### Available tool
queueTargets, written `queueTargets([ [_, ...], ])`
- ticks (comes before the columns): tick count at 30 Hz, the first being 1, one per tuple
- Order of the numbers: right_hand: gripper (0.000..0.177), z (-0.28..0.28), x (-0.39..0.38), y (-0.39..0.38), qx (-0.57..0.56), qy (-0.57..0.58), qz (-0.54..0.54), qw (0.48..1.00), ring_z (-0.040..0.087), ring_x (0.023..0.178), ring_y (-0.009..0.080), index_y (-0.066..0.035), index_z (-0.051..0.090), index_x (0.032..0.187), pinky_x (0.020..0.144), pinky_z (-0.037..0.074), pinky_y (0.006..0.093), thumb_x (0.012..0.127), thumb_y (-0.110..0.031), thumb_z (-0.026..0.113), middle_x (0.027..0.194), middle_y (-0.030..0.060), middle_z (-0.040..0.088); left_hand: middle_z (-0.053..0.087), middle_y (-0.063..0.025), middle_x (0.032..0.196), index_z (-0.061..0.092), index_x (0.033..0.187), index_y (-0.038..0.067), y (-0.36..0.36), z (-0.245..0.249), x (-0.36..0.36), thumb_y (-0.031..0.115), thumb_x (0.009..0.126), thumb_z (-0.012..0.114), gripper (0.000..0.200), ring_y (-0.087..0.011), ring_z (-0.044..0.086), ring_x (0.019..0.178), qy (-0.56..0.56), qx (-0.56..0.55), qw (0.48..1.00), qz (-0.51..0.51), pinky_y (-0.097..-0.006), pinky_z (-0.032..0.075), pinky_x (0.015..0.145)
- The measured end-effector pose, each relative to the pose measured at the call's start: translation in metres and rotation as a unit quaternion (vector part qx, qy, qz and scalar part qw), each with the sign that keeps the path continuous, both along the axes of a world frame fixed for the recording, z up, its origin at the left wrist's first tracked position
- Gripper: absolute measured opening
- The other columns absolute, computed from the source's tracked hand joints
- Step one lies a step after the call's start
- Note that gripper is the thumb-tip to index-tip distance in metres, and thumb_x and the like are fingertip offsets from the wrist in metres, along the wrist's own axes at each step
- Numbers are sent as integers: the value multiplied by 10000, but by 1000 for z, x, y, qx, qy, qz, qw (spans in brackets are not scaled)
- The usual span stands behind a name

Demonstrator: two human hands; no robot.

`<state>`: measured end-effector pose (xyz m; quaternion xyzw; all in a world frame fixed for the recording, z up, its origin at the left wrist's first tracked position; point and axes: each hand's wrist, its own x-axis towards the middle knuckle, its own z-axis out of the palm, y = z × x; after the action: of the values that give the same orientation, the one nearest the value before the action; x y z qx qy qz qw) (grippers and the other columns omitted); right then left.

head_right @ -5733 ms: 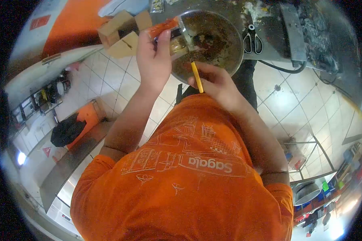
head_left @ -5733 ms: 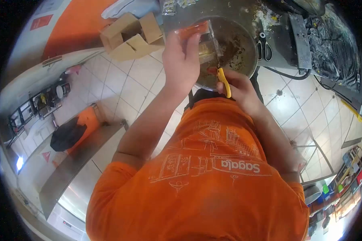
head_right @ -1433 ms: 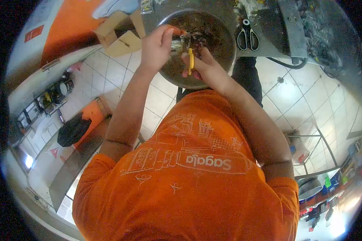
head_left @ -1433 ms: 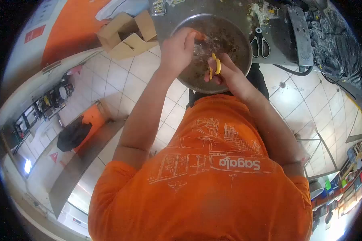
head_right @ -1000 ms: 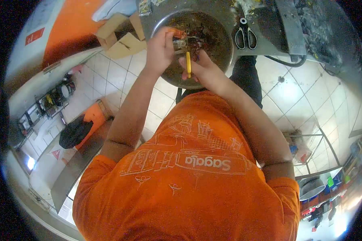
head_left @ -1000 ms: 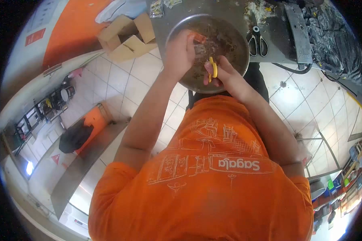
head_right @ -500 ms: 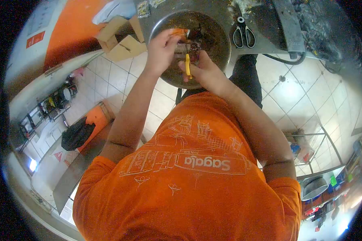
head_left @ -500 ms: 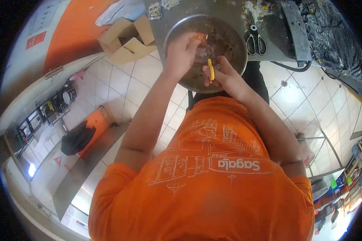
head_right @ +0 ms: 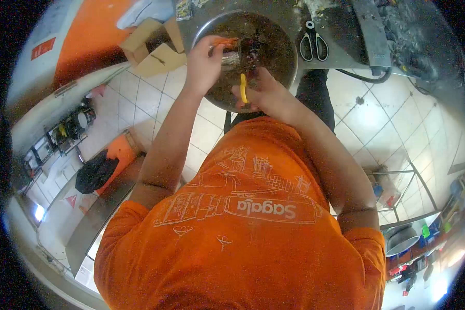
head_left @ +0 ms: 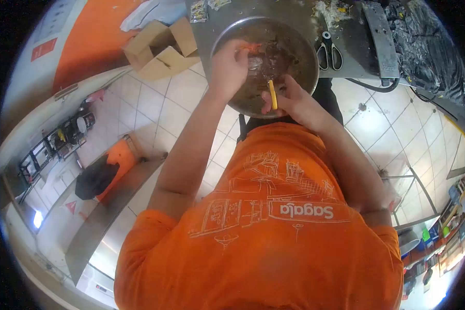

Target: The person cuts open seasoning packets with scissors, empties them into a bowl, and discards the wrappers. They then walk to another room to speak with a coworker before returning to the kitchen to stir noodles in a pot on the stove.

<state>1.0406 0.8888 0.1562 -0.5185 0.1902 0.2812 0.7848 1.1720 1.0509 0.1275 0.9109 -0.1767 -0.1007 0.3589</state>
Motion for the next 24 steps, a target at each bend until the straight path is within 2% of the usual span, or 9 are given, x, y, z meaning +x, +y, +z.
queueTargets([
  [5,580,9,-18,-25,40,-12,36,999,627,816,139,20,458,1289,758,508,256,940,-390,673,1046,123,679,720,-193,961,671,1107,59,4,-5,3,143,926,625,205,-345,704,933,48,2,997,54,-412,538,809],
  [7,538,13,-21,-41,158,-31,57,985,624,833,135,7,517,1247,783,498,248,935,-405,668,1034,130,688,720,-187,971,675,1102,67,7,-4,3,140,930,614,197,-352,700,928,55,-9,997,54,-420,536,804],
  [10,565,23,-19,-49,154,-5,36,987,582,852,117,-7,510,1250,802,464,252,923,-429,692,1036,81,669,717,-190,964,672,1096,58,12,0,4,134,936,618,185,-340,707,902,17,-29,999,33,-406,543,786],
  [14,626,23,0,-49,-116,-37,114,986,586,815,104,-2,513,1272,755,474,241,893,-454,724,1024,72,667,709,-205,944,672,1075,50,15,2,2,121,942,616,161,-354,702,874,-24,-9,999,29,-404,547,759],
  [16,596,42,11,-54,-106,-17,138,985,604,823,103,-30,543,1225,741,487,245,868,-466,737,1036,59,674,706,-206,943,672,1078,57,17,8,2,116,941,613,161,-371,695,875,-5,-23,999,35,-419,541,751],
  [18,622,52,19,-61,26,-20,97,995,601,805,102,-26,547,1215,701,473,236,859,-499,739,1024,56,669,704,-207,942,672,1081,63,20,9,-3,112,941,610,161,-387,688,876,12,-36,998,45,-434,536,742],
  [22,598,55,57,-70,-280,-59,112,952,650,847,151,-18,503,1231,708,492,269,871,-440,728,1010,94,689,692,-223,922,669,1062,63,29,9,-8,111,945,571,159,-429,669,880,-39,-139,988,53,-469,523,731],
  [23,598,56,73,-73,-282,-65,121,949,650,847,151,-18,503,1231,708,492,269,871,-440,728,1010,94,689,690,-229,922,663,1055,57,29,11,-12,108,944,555,163,-433,666,876,-6,-93,994,57,-478,521,734],
  [24,592,63,95,-73,-403,-109,163,894,671,901,203,-12,491,1241,744,510,309,867,-402,732,1035,132,691,689,-235,922,657,1047,50,29,13,-15,106,943,540,167,-438,663,871,29,-47,997,60,-487,519,738],
])
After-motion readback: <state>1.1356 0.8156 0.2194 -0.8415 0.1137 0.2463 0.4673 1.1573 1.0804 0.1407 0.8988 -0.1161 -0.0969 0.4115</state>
